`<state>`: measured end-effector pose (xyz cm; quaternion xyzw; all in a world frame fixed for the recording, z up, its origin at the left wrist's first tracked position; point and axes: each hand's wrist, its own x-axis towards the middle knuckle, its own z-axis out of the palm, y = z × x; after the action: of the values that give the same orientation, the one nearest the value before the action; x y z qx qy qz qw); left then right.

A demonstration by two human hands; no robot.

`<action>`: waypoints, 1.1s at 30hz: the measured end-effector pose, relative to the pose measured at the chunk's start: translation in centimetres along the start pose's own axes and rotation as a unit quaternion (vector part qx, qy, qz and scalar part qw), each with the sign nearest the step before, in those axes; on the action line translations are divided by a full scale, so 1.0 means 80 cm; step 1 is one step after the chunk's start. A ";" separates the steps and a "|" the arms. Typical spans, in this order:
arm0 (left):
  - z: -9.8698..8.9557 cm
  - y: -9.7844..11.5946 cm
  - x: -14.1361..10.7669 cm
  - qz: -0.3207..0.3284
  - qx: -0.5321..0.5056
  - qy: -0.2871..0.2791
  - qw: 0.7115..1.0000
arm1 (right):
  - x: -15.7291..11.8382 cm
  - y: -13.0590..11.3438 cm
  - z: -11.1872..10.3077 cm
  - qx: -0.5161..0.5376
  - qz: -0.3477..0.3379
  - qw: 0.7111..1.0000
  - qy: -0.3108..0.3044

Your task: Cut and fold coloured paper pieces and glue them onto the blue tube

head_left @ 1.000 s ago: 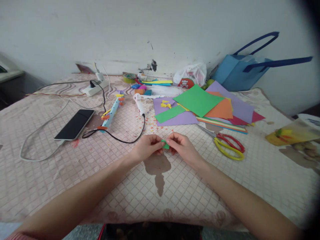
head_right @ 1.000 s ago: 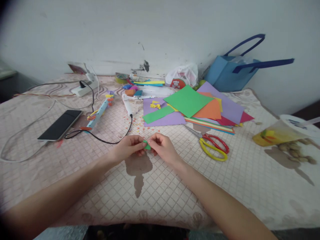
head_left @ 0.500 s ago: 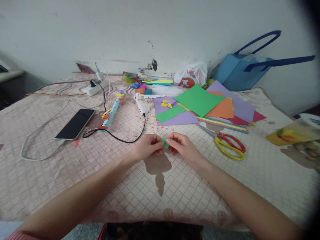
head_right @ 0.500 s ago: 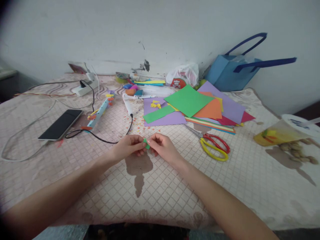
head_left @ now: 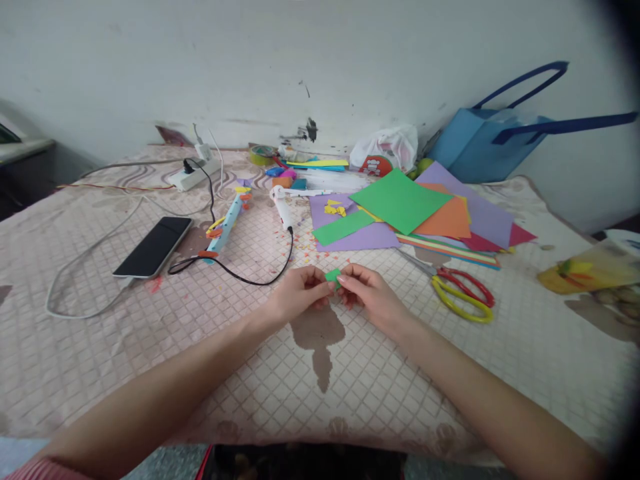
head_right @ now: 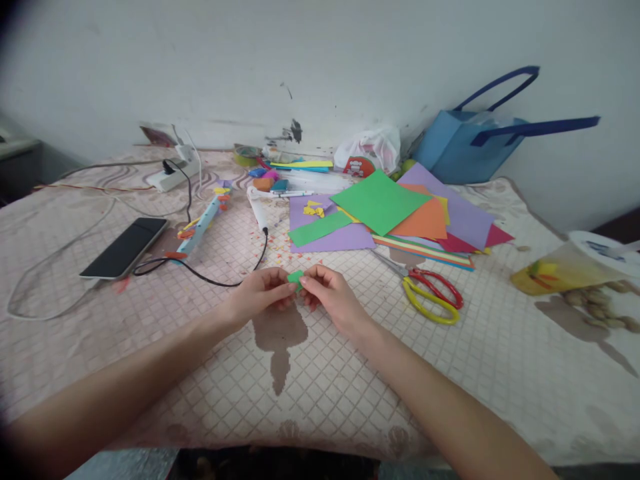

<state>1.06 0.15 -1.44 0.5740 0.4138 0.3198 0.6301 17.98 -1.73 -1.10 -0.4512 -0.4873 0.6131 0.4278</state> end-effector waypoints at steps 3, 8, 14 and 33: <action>0.004 0.002 -0.002 -0.009 -0.013 0.009 1.000 | 0.000 0.002 0.001 0.013 0.002 1.000 -0.002; 0.004 0.003 -0.002 -0.020 -0.026 -0.001 0.999 | -0.001 0.000 0.000 -0.001 0.004 1.000 -0.007; 0.003 0.003 -0.002 -0.021 -0.019 -0.024 0.999 | -0.001 0.001 0.001 -0.008 -0.006 1.000 -0.004; 0.002 0.002 -0.001 0.020 0.016 0.006 1.000 | 0.002 0.006 0.000 -0.011 -0.018 1.000 0.016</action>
<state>1.15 0.03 -1.26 0.5902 0.4108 0.3289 0.6122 17.87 -1.68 -1.56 -0.4565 -0.4953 0.5928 0.4415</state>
